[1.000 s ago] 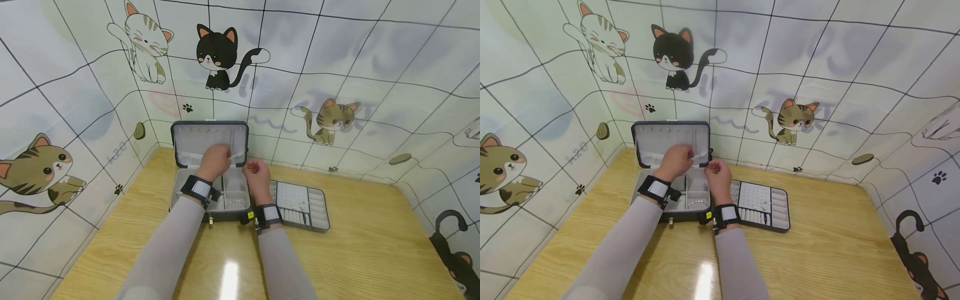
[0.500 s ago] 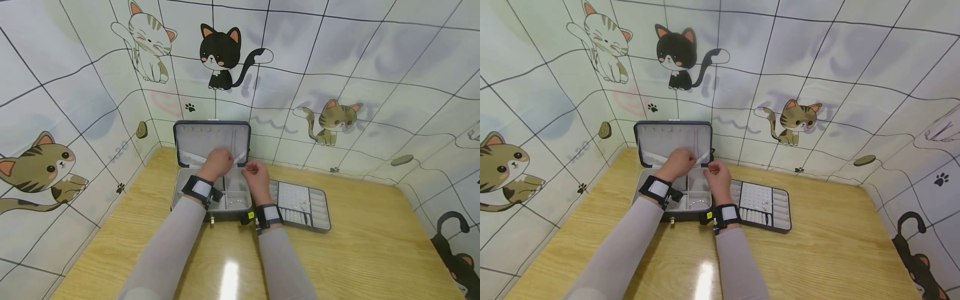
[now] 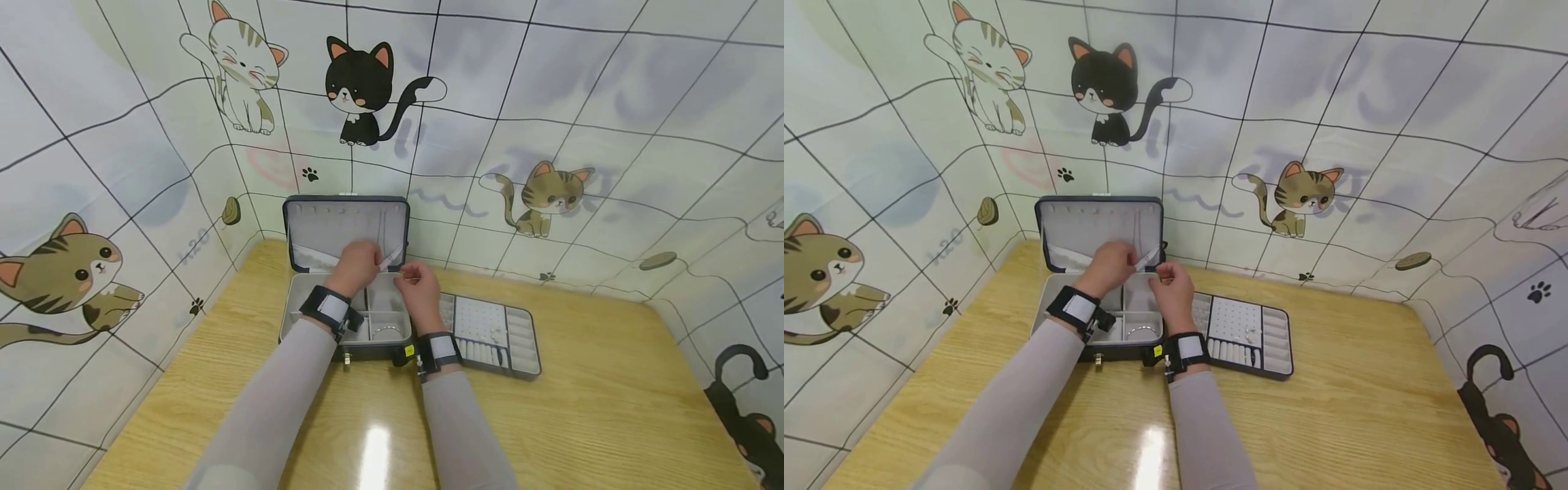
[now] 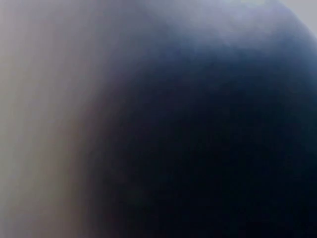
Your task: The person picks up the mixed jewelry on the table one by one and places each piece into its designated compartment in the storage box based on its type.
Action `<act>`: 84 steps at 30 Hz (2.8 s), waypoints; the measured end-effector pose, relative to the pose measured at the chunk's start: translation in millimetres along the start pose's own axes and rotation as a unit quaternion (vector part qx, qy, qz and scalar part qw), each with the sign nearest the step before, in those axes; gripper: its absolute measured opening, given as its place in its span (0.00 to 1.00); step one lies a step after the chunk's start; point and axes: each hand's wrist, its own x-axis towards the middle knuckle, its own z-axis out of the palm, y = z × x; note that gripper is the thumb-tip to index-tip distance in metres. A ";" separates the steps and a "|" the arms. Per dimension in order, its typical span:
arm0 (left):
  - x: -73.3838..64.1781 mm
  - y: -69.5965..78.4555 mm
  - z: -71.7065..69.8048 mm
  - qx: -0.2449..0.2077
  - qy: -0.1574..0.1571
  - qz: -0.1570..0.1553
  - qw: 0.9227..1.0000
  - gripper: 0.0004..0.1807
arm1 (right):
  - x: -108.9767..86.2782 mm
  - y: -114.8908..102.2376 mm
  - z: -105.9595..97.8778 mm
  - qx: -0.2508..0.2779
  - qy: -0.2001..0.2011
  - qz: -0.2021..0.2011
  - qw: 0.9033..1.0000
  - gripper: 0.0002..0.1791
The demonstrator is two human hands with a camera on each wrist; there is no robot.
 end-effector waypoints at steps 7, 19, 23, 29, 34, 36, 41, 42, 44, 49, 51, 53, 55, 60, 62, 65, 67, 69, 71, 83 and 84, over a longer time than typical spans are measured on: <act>-0.6 0.0 2.8 0.018 0.017 0.024 0.999 0.03 | 0.3 -2.0 1.3 -0.042 -0.030 -0.028 0.998 0.21; 1.4 -5.3 -0.8 -0.029 -0.051 0.017 0.998 0.07 | 3.5 1.5 -1.6 -0.077 -0.114 -0.058 0.989 0.32; -0.3 -4.6 -5.0 -0.027 -0.064 0.014 0.998 0.09 | 3.8 0.7 -1.5 -0.038 -0.118 -0.076 0.989 0.29; -1.9 -4.3 -8.0 -0.033 -0.069 0.016 0.997 0.14 | 2.4 -1.3 -2.0 -0.037 -0.097 -0.061 0.993 0.28; -3.3 -5.8 -8.6 -0.023 -0.037 0.022 0.999 0.14 | 1.2 -2.4 -1.1 -0.038 -0.087 -0.044 0.995 0.25; -3.7 -6.9 -9.6 -0.021 -0.015 0.022 0.999 0.12 | 1.5 -2.5 0.0 -0.038 -0.086 -0.041 0.995 0.25; -3.4 -8.7 -11.2 -0.023 0.041 0.036 0.998 0.10 | 2.3 -1.0 3.4 -0.037 -0.063 -0.030 0.997 0.22; -3.6 -9.2 -10.8 -0.020 0.051 0.041 0.998 0.11 | 1.8 -0.4 4.3 -0.037 -0.059 -0.028 0.997 0.22; -3.2 -7.6 -10.8 -0.009 0.066 0.052 0.996 0.12 | 1.7 -0.6 3.4 -0.043 -0.056 -0.030 0.997 0.21; -7.9 -1.5 -11.5 -0.002 0.076 0.058 0.995 0.16 | 0.8 0.4 -1.0 -0.060 -0.067 -0.045 0.995 0.22; -12.4 1.4 -12.1 -0.005 0.071 0.059 0.996 0.17 | 0.4 1.9 -4.4 -0.063 -0.072 -0.046 0.994 0.23; -16.7 4.5 -13.0 -0.006 0.065 0.062 0.996 0.18 | 0.3 3.9 -9.1 -0.067 -0.080 -0.041 0.994 0.23; -21.8 8.0 -14.9 -0.002 0.059 0.068 0.996 0.20 | 0.4 7.2 -13.4 -0.068 -0.092 -0.031 0.993 0.23; -36.3 15.4 -21.1 0.006 0.053 0.087 0.995 0.22 | -3.2 14.3 -17.0 -0.085 -0.120 -0.018 0.989 0.20; -42.1 17.1 -22.4 0.010 0.056 0.096 0.994 0.22 | -6.6 15.1 -14.8 -0.101 -0.117 -0.027 0.988 0.18; -51.3 19.5 -23.3 0.013 0.065 0.108 0.992 0.21 | -13.5 13.5 -10.2 -0.120 -0.102 -0.044 0.987 0.15; -57.4 20.5 -22.8 0.013 0.070 0.110 0.991 0.20 | -18.7 10.8 -7.0 -0.119 -0.090 -0.048 0.988 0.13; -63.0 21.1 -20.9 0.016 0.070 0.108 0.991 0.20 | -23.3 8.8 -4.5 -0.115 -0.082 -0.051 0.989 0.11; -68.4 22.0 -18.2 0.020 0.069 0.109 0.991 0.19 | -27.4 7.8 -3.3 -0.111 -0.072 -0.051 0.990 0.10; -86.6 32.5 3.4 0.017 0.058 0.143 0.988 0.16 | -45.0 23.5 -3.7 -0.034 -0.005 -0.039 0.999 0.13; -87.7 33.4 5.7 0.016 0.055 0.144 0.988 0.16 | -46.1 25.2 -6.0 -0.016 -0.002 -0.038 0.999 0.14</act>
